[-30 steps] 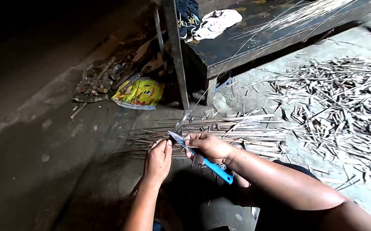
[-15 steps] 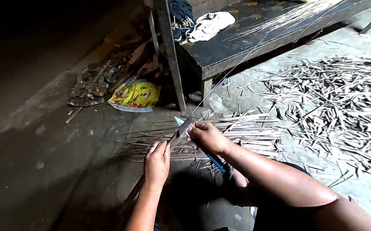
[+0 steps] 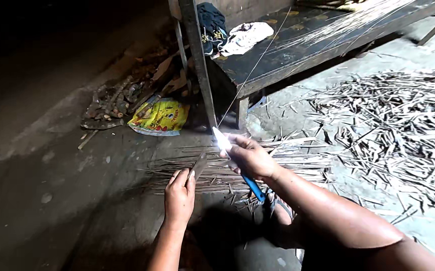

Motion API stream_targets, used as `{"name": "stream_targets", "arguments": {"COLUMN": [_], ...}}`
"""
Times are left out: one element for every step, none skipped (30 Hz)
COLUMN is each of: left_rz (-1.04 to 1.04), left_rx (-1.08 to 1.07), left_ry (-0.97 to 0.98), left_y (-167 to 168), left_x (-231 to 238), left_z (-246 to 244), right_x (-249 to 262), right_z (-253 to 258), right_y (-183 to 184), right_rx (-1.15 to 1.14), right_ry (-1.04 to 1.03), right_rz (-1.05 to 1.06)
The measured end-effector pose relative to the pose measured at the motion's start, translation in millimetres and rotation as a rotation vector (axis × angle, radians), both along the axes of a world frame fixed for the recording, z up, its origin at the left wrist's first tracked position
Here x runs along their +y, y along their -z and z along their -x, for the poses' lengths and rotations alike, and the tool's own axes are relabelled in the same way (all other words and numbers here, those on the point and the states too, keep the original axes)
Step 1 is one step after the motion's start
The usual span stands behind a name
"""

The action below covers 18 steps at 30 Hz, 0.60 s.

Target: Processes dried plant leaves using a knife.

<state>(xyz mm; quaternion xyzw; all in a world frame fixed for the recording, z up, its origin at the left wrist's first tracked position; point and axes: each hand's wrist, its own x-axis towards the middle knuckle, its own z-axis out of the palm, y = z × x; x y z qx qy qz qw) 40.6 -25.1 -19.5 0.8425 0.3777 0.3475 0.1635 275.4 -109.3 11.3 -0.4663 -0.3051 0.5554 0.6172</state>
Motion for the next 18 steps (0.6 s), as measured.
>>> {"name": "stream_targets", "arguments": {"left_rz": [-0.005,-0.009,-0.013,-0.022,-0.033,-0.046,-0.061,-0.07,-0.077,-0.08,-0.085,-0.089,-0.092,-0.094,-0.096,-0.1,-0.104,-0.111], "left_rx": [-0.01,-0.019,-0.028,-0.036,-0.044,-0.047,-0.049,-0.051,-0.051,-0.05,-0.048,-0.044,-0.041,-0.038,-0.035,-0.032,-0.026,-0.021], "left_ry": [0.002,0.008,0.016,0.02,0.025,0.028,0.03,0.031,0.031,0.029,0.025,0.021,0.019,0.018,0.016,0.011,0.007,0.005], "left_y": [-0.2,0.1,0.5,0.9,1.0,0.9,0.9,0.8,0.8,0.6,0.4,0.1,-0.2,-0.3,-0.3,-0.2,-0.2,-0.5], "left_x": [-0.7,-1.5,-2.2,-3.1,-4.3,-5.4,-6.3,-7.0,-7.5,-7.7,-7.7,-7.6,-7.2,-6.8,-6.4,-5.8,-5.4,-5.5], "left_z": [-0.6,-0.9,-0.9,-1.1,-1.3,-1.8,-2.5,-3.0,-3.3,-3.2,-3.3,-3.4,-3.7,-3.8,-3.9,-3.8,-3.4,-3.2], "right_x": [-0.7,-1.3,-1.7,-2.3,-3.1,-3.8,-4.5,-5.1,-5.5,-5.6,-5.5,-5.3,-5.2,-4.8,-4.0,-2.9,-1.9,-1.1], "right_z": [4.5,8.8,12.8,16.4,19.6,22.3,24.7,27.0,29.0,30.1,30.4,30.0,29.0,27.4,24.8,21.0,15.9,10.8], "right_y": [0.3,1.0,1.6,1.9,2.0,2.1,2.3,2.7,3.2,3.8,3.9,3.5,2.6,1.6,0.5,-0.6,-1.9,-3.5], "right_rx": [0.024,0.037,0.045,0.05,0.055,0.058,0.061,0.068,0.075,0.08,0.081,0.082,0.076,0.071,0.069,0.068,0.065,0.069], "right_ry": [-0.065,-0.114,-0.149,-0.174,-0.189,-0.2,-0.205,-0.205,-0.204,-0.206,-0.205,-0.199,-0.187,-0.168,-0.14,-0.109,-0.086,-0.068], "right_rz": [-0.005,-0.01,-0.013,-0.011,-0.005,0.001,0.003,0.001,-0.004,-0.006,-0.006,-0.005,-0.004,-0.01,-0.016,-0.022,-0.023,-0.02]}}
